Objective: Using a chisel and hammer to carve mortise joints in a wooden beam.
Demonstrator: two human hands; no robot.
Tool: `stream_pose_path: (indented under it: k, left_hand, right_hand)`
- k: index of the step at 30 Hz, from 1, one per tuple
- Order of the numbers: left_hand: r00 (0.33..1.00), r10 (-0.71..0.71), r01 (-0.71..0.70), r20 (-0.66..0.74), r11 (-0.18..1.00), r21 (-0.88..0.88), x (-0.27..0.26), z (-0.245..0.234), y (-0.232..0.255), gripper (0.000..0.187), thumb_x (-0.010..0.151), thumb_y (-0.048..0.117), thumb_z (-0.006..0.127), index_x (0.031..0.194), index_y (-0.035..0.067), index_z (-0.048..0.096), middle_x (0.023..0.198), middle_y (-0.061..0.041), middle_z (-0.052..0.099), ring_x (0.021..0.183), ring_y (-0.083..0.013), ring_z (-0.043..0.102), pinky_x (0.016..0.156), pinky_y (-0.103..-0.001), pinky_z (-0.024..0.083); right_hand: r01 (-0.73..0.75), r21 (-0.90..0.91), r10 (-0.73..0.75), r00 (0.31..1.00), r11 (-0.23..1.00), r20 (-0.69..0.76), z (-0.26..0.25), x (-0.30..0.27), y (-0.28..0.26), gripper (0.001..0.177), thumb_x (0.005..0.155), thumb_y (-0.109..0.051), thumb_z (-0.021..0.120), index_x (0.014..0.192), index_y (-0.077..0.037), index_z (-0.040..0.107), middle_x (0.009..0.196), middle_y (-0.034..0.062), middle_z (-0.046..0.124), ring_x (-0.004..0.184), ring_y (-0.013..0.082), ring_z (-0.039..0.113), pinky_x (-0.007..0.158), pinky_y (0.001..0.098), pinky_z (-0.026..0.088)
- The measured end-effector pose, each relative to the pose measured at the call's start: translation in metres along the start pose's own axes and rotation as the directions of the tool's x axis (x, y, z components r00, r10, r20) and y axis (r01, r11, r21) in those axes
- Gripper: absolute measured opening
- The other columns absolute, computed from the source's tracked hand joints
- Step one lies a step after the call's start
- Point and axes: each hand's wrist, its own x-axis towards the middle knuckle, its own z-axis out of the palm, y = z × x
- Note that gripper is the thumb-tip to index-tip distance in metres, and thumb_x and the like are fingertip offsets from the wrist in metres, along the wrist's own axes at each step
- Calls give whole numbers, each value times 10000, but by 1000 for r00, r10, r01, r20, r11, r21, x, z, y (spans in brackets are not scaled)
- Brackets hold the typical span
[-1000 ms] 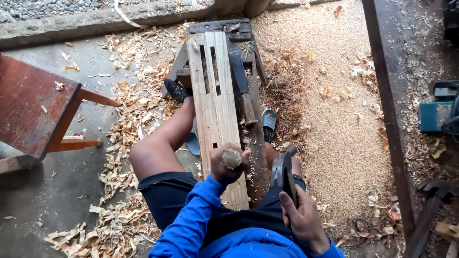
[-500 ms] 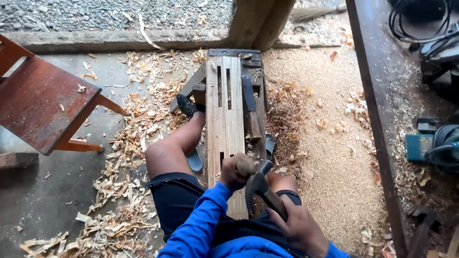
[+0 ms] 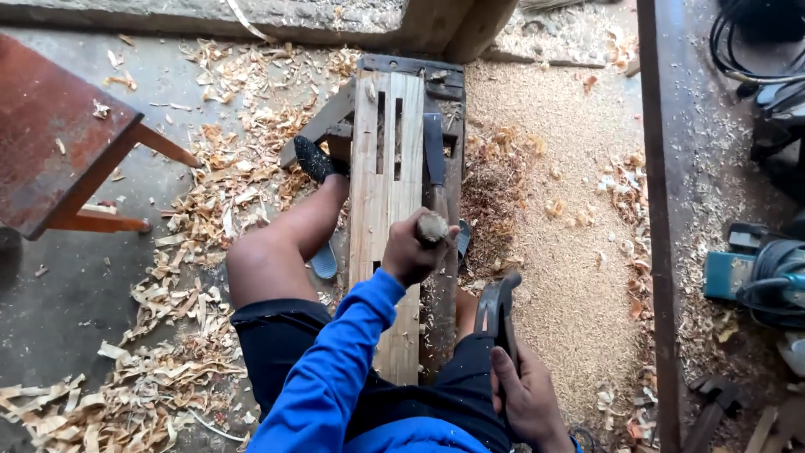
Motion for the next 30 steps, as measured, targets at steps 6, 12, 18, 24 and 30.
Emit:
stream_pose_path:
  k: [6,12,18,24,30]
  left_hand:
    - [990,-76,78,-121,997,18,38,-3,-45,299,903,318,804,958,46,692,820,-88,753,741,-142,731,688,-327,595]
    - [967,-188,184,-172,982,-34,63,6,-86,299,859,290,819,998,44,723,870,-80,777,789,-128,709,736,-317,585]
    - [909,-391,391,-143,920,-26,63,1,-87,306,853,331,797,982,58,742,795,-72,757,707,-164,696,664,-338,571]
    - [883,-440,448,-164,894,10,50,5,-109,367,844,387,802,930,36,739,776,-117,750,694,-224,720,665,-378,572]
    - [897,-400,423,-187,899,109,51,6,-106,371,822,384,816,919,33,748,827,-139,761,760,-239,736,703,-390,575]
  right_hand:
    - [244,-138,-248,969,960,-10,-2,34,-94,349,982,-336,575,1195,-59,554,623,9,575,465,73,532,422,244,424]
    - [619,199,-619,782,760,-68,14,137,-176,340,1120,-405,529,1177,-72,484,827,16,564,583,85,512,499,255,435]
    - [391,-784,-171,920,483,353,29,234,-163,523,1048,-534,492,1217,-48,582,944,233,703,839,335,684,786,486,541]
    - [354,-537,-320,934,766,158,38,229,-253,465,1050,-508,523,1111,-47,529,839,139,592,705,303,579,639,502,498]
    - [506,-626,-456,852,593,257,40,303,-144,476,1113,-534,502,1085,-67,594,769,27,632,634,107,584,567,301,467]
